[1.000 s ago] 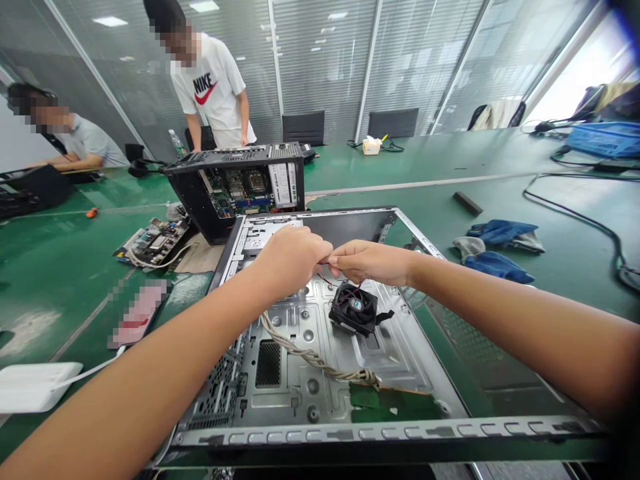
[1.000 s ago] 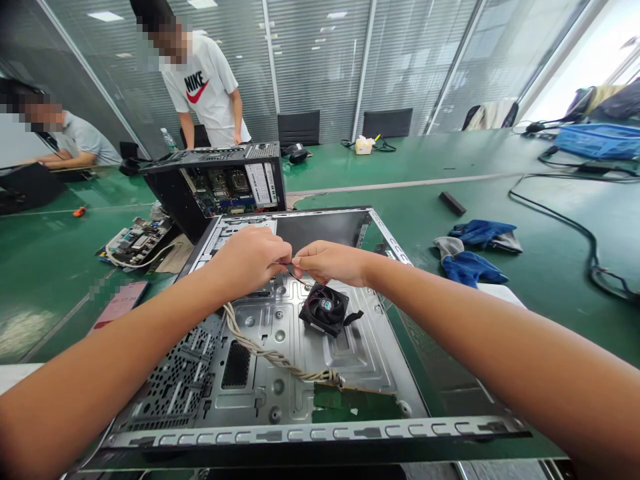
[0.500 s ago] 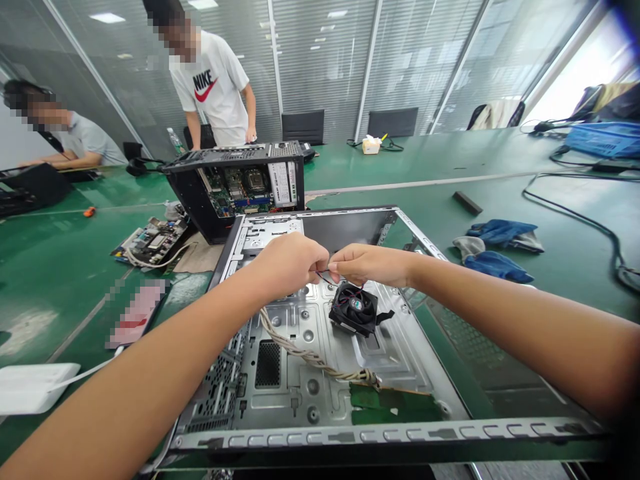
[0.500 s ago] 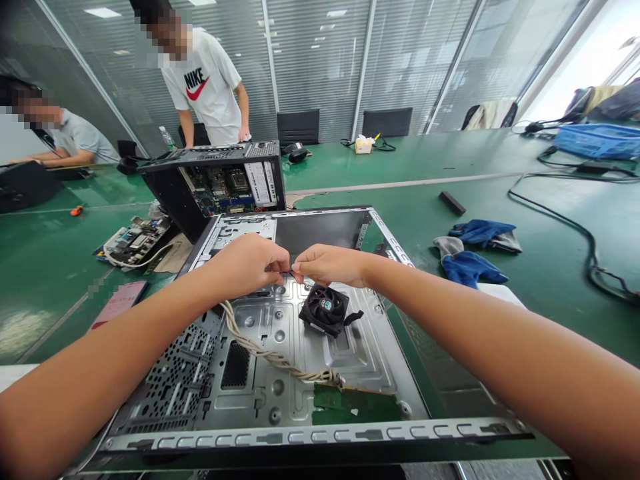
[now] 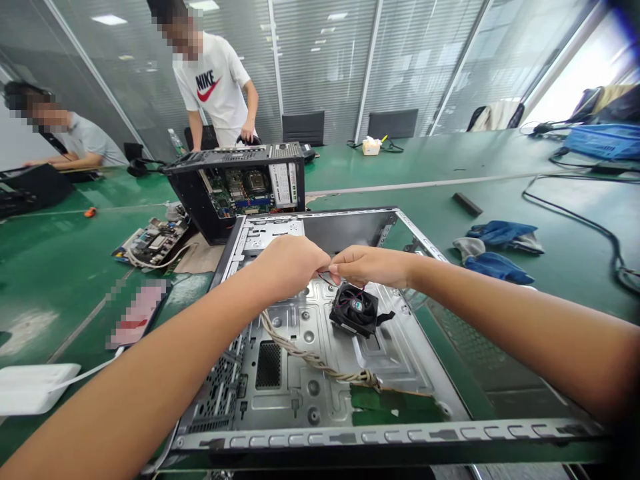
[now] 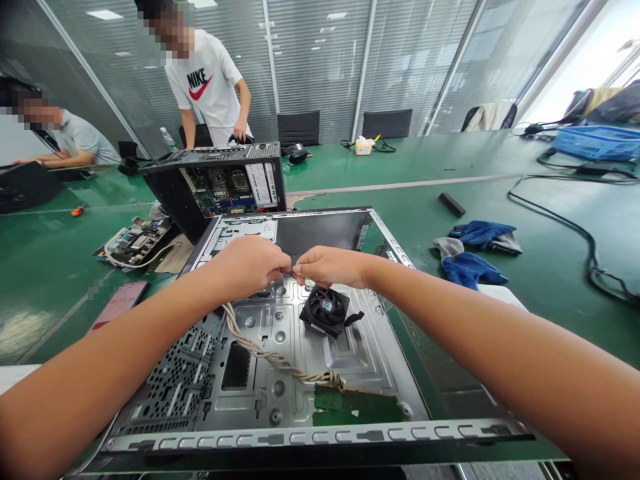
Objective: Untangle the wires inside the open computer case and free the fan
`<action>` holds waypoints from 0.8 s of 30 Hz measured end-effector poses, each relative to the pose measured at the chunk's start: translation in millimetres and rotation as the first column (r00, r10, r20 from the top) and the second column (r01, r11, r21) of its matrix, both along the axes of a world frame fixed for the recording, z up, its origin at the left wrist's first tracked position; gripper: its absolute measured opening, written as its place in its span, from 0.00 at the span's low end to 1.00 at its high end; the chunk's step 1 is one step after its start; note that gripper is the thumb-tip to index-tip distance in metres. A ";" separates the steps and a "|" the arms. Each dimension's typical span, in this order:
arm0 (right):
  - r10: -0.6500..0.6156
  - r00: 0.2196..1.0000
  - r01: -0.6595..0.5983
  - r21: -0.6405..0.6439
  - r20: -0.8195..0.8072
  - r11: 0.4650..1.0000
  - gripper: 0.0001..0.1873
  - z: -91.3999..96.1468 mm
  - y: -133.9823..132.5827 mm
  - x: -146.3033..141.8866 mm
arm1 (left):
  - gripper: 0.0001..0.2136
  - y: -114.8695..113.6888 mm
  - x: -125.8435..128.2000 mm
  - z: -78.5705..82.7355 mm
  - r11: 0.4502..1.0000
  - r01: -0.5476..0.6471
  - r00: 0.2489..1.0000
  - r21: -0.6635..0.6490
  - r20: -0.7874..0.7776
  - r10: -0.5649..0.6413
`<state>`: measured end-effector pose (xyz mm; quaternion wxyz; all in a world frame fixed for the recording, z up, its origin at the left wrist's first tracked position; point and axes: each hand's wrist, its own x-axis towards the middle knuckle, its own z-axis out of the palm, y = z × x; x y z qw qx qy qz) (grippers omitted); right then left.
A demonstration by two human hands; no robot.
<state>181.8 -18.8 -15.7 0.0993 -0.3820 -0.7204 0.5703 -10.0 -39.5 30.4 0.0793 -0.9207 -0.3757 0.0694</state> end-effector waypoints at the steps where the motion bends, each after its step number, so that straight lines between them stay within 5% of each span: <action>1: 0.009 1.000 -0.009 0.001 0.003 1.000 0.14 0.3 -0.4 -0.2 | 0.08 0.8 -0.3 -1.1 1.000 0.020 1.000 0.014 -0.006 -0.020; 6: 0.074 0.997 -0.074 0.036 0.026 0.997 0.15 1.6 -1.9 -0.3 | 0.08 3.2 -2.8 -7.1 0.992 0.127 0.991 0.026 0.026 -0.128; 24: 0.078 0.994 -0.083 0.065 0.072 0.994 0.15 2.6 -1.5 1.6 | 0.07 0.3 -4.9 -6.5 0.988 0.146 0.986 -0.042 0.093 -0.141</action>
